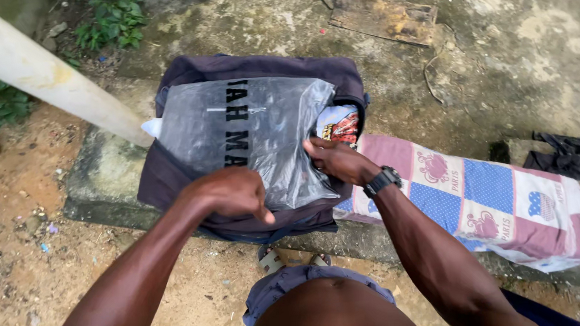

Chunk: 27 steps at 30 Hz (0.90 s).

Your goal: The person removes plastic-wrapped and loose clothing items from a bag, placing them on a bench and chair, before putting some items back into the bag.

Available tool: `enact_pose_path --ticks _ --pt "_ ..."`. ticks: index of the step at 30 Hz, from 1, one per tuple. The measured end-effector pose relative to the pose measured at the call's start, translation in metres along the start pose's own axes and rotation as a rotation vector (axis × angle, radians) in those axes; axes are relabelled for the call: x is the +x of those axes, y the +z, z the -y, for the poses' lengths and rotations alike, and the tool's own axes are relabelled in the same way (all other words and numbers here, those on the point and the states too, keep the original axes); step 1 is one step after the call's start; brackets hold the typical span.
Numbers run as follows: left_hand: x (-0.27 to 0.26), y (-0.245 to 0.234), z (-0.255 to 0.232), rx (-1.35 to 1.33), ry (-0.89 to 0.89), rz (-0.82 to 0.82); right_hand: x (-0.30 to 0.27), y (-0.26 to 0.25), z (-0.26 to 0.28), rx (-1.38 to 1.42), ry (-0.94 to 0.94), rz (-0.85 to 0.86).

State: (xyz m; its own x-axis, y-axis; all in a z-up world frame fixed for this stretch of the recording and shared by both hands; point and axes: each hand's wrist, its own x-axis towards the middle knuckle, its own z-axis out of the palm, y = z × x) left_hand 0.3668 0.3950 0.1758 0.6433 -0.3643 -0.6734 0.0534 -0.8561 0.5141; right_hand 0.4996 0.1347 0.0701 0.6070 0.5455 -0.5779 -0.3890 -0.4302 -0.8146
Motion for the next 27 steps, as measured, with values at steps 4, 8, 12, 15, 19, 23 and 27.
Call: enact_pose_path --ticks 4,8,12,15,19,23,27 --pt "0.003 0.026 -0.036 0.12 -0.071 0.115 -0.036 -0.019 -0.003 -0.419 -0.133 0.244" --pt "0.016 0.043 -0.045 0.045 0.065 -0.136 -0.06 -0.008 0.008 -0.755 0.002 0.16" --pt "0.012 0.043 -0.037 -0.467 0.043 -0.38 -0.056 -0.014 0.013 -0.683 -0.018 0.283" --pt "0.008 0.047 -0.04 -0.607 0.024 -0.438 -0.068 -0.026 0.015 -0.602 -0.061 0.329" --pt "0.005 0.058 -0.04 -0.591 0.227 -0.544 -0.101 -0.032 0.03 -0.8 -0.244 0.156" --pt "0.021 0.052 -0.035 -0.55 0.19 -0.492 -0.134 -0.009 0.045 -0.889 -0.483 -0.013" --pt "0.048 0.026 -0.015 -0.642 0.326 -0.496 -0.133 0.037 0.055 -0.828 -0.615 -0.103"
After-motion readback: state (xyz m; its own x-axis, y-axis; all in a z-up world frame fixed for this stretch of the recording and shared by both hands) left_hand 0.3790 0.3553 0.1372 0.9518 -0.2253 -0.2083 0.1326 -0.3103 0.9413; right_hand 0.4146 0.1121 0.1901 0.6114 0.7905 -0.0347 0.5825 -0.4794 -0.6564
